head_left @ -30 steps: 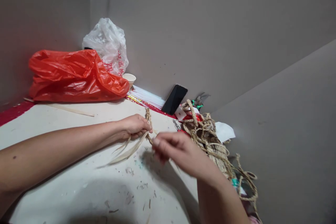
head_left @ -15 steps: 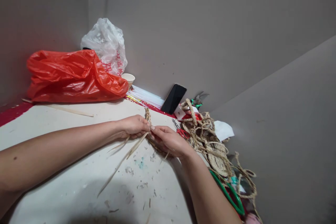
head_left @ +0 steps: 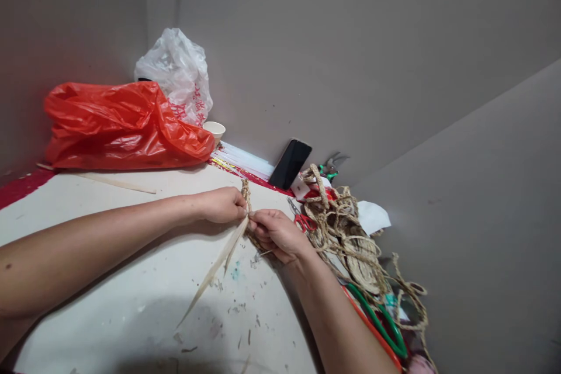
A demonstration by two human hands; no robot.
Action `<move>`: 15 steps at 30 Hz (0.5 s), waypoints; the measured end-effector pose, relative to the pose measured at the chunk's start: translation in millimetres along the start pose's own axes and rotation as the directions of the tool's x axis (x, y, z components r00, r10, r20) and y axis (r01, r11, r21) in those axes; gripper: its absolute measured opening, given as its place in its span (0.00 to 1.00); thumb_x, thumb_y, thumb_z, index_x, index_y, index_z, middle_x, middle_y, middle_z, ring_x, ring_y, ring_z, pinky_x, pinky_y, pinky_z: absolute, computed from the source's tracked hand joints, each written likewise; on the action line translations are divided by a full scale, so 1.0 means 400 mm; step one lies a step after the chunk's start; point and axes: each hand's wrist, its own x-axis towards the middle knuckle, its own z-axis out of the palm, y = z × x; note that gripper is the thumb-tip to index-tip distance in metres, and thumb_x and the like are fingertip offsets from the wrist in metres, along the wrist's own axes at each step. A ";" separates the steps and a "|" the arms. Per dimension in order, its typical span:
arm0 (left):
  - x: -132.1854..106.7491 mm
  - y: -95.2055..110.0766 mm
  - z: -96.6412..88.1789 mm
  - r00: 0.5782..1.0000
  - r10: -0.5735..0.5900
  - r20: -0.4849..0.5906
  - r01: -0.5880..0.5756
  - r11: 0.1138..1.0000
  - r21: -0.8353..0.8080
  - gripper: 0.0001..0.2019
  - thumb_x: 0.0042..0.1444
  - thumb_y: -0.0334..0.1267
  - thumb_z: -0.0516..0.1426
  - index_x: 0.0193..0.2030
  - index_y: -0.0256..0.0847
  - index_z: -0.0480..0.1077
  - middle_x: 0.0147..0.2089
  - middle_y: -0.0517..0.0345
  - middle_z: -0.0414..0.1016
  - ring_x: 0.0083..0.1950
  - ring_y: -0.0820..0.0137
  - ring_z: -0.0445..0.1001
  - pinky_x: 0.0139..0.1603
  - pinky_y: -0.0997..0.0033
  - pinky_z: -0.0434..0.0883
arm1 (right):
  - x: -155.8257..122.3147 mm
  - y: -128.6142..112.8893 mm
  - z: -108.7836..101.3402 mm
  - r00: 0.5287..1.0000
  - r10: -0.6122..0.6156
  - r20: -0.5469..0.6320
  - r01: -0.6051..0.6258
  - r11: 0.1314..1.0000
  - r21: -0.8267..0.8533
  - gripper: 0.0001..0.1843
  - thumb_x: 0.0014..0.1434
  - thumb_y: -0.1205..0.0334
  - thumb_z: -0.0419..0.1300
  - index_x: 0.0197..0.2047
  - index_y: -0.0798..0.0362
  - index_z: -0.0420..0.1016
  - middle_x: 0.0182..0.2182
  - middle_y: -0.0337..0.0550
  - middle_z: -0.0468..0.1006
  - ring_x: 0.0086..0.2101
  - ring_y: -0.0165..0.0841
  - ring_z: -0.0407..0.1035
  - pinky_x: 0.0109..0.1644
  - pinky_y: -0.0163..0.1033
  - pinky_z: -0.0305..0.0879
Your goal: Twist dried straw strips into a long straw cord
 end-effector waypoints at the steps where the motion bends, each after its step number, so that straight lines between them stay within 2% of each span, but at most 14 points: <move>1: -0.008 0.014 -0.002 0.999 -0.024 -0.028 0.026 0.997 0.078 0.10 0.49 0.34 0.51 0.20 0.37 0.66 0.18 0.64 0.61 0.22 0.76 0.57 0.24 0.76 0.53 | -0.001 0.000 0.005 1.000 -0.007 -0.015 0.007 1.000 -0.005 0.13 0.48 0.57 0.59 0.19 0.55 0.66 0.07 0.26 0.51 0.10 0.19 0.36 0.13 0.29 0.30; 3: -0.024 0.040 0.001 0.996 -0.058 -0.075 0.072 0.977 0.202 0.10 0.48 0.36 0.53 0.19 0.37 0.66 0.18 0.61 0.63 0.21 0.74 0.59 0.24 0.75 0.53 | -0.005 -0.001 0.014 0.999 -0.021 -0.033 0.021 1.000 -0.008 0.13 0.48 0.58 0.59 0.18 0.56 0.66 0.07 0.27 0.52 0.10 0.18 0.37 0.13 0.29 0.30; 7: -0.046 0.076 0.028 0.981 -0.044 -0.188 0.112 0.923 0.369 0.08 0.47 0.35 0.55 0.21 0.37 0.69 0.21 0.53 0.68 0.24 0.69 0.66 0.25 0.73 0.57 | -0.011 -0.004 0.021 1.000 -0.023 -0.006 0.023 1.000 0.010 0.22 0.48 0.56 0.59 0.11 0.53 0.55 0.07 0.28 0.49 0.10 0.18 0.38 0.13 0.29 0.30; 10: -0.052 0.083 0.054 0.990 -0.033 -0.138 0.096 0.869 0.485 0.03 0.44 0.30 0.56 0.24 0.36 0.71 0.24 0.50 0.72 0.28 0.65 0.71 0.29 0.73 0.62 | -0.012 -0.001 0.021 1.000 -0.011 0.013 0.011 0.999 0.034 0.23 0.47 0.54 0.60 0.11 0.53 0.54 0.07 0.27 0.49 0.11 0.18 0.38 0.14 0.29 0.30; 13: -0.059 0.084 0.080 0.995 -0.044 -0.085 0.085 0.810 0.580 0.07 0.43 0.26 0.56 0.30 0.34 0.72 0.28 0.48 0.74 0.33 0.63 0.74 0.34 0.71 0.66 | -0.010 0.003 0.021 1.000 -0.008 0.006 0.007 0.998 0.057 0.21 0.46 0.56 0.61 0.12 0.53 0.55 0.08 0.27 0.49 0.11 0.18 0.38 0.14 0.29 0.30; 15: -0.070 0.093 0.096 0.996 -0.002 -0.088 0.054 0.809 0.585 0.08 0.44 0.25 0.54 0.32 0.34 0.73 0.30 0.47 0.75 0.33 0.63 0.74 0.35 0.70 0.67 | -0.009 0.004 0.021 1.000 0.001 0.006 -0.002 0.998 0.069 0.21 0.46 0.58 0.62 0.13 0.53 0.55 0.08 0.26 0.49 0.11 0.18 0.38 0.14 0.29 0.30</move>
